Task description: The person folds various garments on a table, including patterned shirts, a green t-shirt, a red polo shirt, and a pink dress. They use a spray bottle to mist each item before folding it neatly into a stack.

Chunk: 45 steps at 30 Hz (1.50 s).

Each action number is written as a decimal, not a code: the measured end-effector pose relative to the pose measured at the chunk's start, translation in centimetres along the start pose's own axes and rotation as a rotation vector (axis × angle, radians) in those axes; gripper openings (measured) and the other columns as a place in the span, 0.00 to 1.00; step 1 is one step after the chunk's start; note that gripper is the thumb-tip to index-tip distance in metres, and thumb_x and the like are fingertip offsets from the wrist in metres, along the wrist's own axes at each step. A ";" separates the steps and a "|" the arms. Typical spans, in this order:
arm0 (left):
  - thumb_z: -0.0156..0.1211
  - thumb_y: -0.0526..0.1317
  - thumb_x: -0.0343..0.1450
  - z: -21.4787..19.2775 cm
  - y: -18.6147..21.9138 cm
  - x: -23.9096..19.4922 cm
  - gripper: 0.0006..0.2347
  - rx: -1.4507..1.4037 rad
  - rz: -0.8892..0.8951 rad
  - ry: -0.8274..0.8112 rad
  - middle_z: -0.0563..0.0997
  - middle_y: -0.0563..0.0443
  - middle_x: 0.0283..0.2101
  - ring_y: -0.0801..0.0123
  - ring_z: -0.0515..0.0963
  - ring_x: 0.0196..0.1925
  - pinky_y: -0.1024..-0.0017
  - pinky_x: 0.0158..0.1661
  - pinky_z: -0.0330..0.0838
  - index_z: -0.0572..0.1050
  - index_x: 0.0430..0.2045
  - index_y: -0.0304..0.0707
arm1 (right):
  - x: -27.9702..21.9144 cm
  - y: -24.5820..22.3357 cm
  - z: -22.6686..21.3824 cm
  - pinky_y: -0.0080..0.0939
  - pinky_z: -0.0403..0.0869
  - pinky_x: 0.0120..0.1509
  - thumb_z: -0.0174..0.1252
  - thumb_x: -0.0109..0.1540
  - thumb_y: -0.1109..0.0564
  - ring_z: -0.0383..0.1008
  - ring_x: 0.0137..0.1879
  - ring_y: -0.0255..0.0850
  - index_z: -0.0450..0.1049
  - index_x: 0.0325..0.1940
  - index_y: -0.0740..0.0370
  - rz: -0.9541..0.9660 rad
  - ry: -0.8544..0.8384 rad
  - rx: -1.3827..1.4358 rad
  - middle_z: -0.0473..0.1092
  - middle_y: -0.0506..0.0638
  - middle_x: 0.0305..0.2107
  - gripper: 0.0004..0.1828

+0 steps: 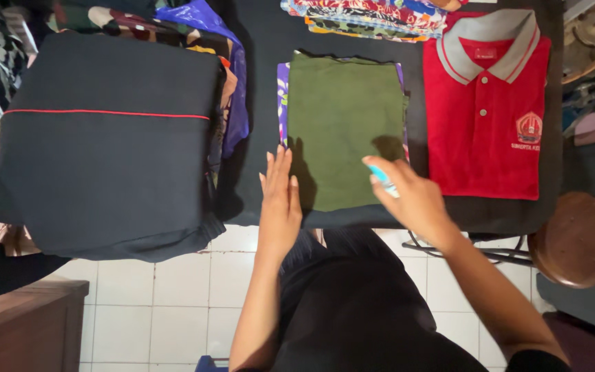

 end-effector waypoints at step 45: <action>0.50 0.38 0.78 21.3 11.7 1.6 0.19 0.029 0.080 -0.153 0.62 0.39 0.74 0.43 0.51 0.79 0.52 0.72 0.49 0.66 0.65 0.32 | 8.2 24.6 -9.7 0.58 0.75 0.40 0.57 0.68 0.52 0.78 0.39 0.60 0.64 0.68 0.39 -0.006 0.158 -0.138 0.74 0.57 0.46 0.24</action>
Point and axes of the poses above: each hand's wrist, its own x-axis towards the middle knuckle, its own z-axis out of the palm, y = z × x, the point moved 7 cm from there along x, towards the middle knuckle
